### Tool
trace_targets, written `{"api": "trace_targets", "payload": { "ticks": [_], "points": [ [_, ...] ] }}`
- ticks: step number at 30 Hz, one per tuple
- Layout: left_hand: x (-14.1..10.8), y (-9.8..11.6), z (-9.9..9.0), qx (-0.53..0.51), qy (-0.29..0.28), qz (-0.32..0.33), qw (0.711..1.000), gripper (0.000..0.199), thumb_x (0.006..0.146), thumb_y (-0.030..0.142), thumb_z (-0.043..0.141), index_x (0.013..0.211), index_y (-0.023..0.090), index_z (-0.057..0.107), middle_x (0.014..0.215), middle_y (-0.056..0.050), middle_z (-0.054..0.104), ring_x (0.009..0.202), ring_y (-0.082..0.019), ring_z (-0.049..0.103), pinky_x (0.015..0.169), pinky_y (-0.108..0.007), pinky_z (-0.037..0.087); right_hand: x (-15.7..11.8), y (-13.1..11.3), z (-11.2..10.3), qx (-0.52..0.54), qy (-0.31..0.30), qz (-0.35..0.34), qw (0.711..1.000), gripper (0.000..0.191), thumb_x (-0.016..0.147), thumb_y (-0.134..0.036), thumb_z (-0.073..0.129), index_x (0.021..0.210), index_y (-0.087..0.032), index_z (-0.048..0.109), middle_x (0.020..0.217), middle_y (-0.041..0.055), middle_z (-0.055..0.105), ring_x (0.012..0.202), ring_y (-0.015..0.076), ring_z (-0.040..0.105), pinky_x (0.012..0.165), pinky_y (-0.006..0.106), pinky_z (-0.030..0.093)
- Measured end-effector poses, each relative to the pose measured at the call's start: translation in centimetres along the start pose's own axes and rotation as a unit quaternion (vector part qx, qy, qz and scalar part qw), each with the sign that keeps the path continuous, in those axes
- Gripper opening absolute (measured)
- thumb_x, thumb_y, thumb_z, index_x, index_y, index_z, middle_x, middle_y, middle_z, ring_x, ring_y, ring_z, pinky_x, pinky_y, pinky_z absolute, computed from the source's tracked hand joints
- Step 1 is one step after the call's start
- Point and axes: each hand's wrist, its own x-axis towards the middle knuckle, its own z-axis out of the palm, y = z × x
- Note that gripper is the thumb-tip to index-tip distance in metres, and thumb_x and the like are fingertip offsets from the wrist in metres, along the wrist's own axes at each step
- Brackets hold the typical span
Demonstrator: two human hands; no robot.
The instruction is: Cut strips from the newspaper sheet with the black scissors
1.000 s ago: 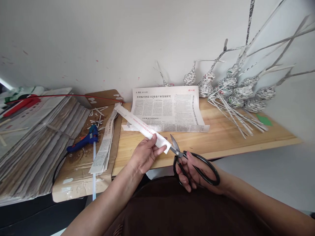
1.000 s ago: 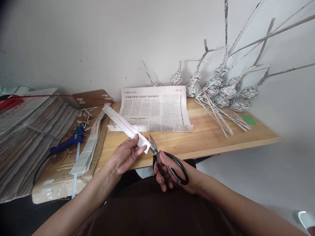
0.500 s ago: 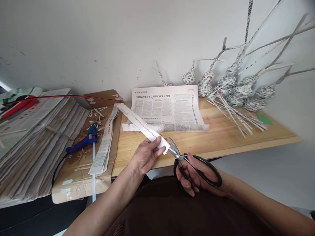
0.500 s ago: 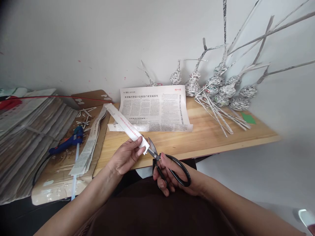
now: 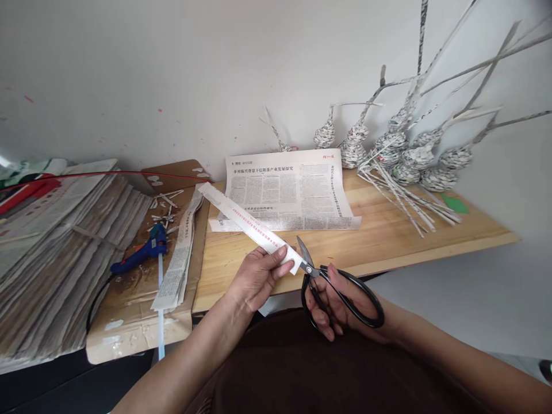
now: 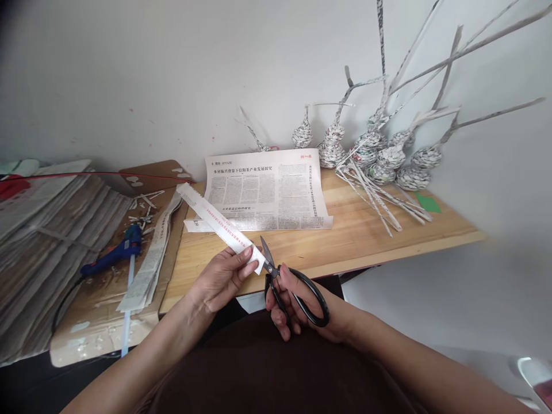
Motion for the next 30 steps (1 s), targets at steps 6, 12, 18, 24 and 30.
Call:
{"api": "trace_targets", "payload": {
  "ticks": [6, 12, 18, 24, 30],
  "points": [
    [0.0, 0.0, 0.4, 0.0, -0.007, 0.006, 1.0, 0.009, 0.081, 0.003, 0.074, 0.083, 0.011, 0.07, 0.083, -0.003, 0.072, 0.071, -0.008, 0.071, 0.066, -0.013, 0.059, -0.2, 0.6, -0.2, -0.007, 0.005, -0.031, 0.999, 0.078, 0.084, -0.09, 0.025, 0.084, -0.017, 0.055, 0.061, -0.0025, 0.049, 0.046, 0.009, 0.046, 0.043, 0.02, 0.026],
    [0.1, 0.0, 0.5, -0.005, -0.007, 0.001, 1.0, 0.01, 0.082, 0.001, 0.072, 0.086, 0.009, 0.069, 0.084, -0.004, 0.071, 0.071, -0.009, 0.071, 0.065, -0.014, 0.061, -0.7, 0.9, -0.5, -0.065, 0.037, -0.052, 0.996, 0.068, 0.093, -0.08, 0.025, 0.076, -0.019, 0.051, 0.048, -0.0073, 0.042, 0.032, 0.0065, 0.035, 0.035, 0.019, 0.024],
    [0.3, 0.7, 0.2, -0.02, 0.004, -0.014, 1.0, 0.023, 0.098, 0.027, 0.055, 0.109, 0.011, 0.067, 0.082, -0.007, 0.07, 0.07, -0.016, 0.073, 0.059, -0.027, 0.066, -1.5, -0.1, -0.3, -0.093, 0.054, -0.03, 0.994, 0.061, 0.096, -0.073, 0.035, 0.073, -0.019, 0.051, 0.046, -0.0082, 0.04, 0.031, 0.0056, 0.035, 0.035, 0.018, 0.024],
    [0.8, 0.9, 0.1, -0.036, 0.003, 0.004, 0.999, 0.014, 0.096, 0.008, 0.055, 0.093, 0.007, 0.069, 0.092, -0.008, 0.072, 0.079, -0.011, 0.073, 0.071, -0.015, 0.063, -1.4, 0.1, -0.7, -0.049, 0.037, -0.012, 0.998, 0.068, 0.095, -0.077, 0.025, 0.079, -0.018, 0.055, 0.052, -0.0062, 0.044, 0.036, 0.0067, 0.038, 0.04, 0.02, 0.025],
    [-0.1, -0.1, 0.7, -0.021, -0.02, -0.033, 0.999, 0.013, 0.093, 0.006, 0.059, 0.091, 0.004, 0.072, 0.092, -0.012, 0.074, 0.078, -0.013, 0.073, 0.07, -0.018, 0.063, -0.7, 0.1, -0.7, -0.018, -0.006, 0.009, 1.0, 0.074, 0.091, -0.083, 0.02, 0.082, -0.018, 0.054, 0.056, -0.0042, 0.048, 0.042, 0.0085, 0.047, 0.044, 0.021, 0.027]
  ]
}}
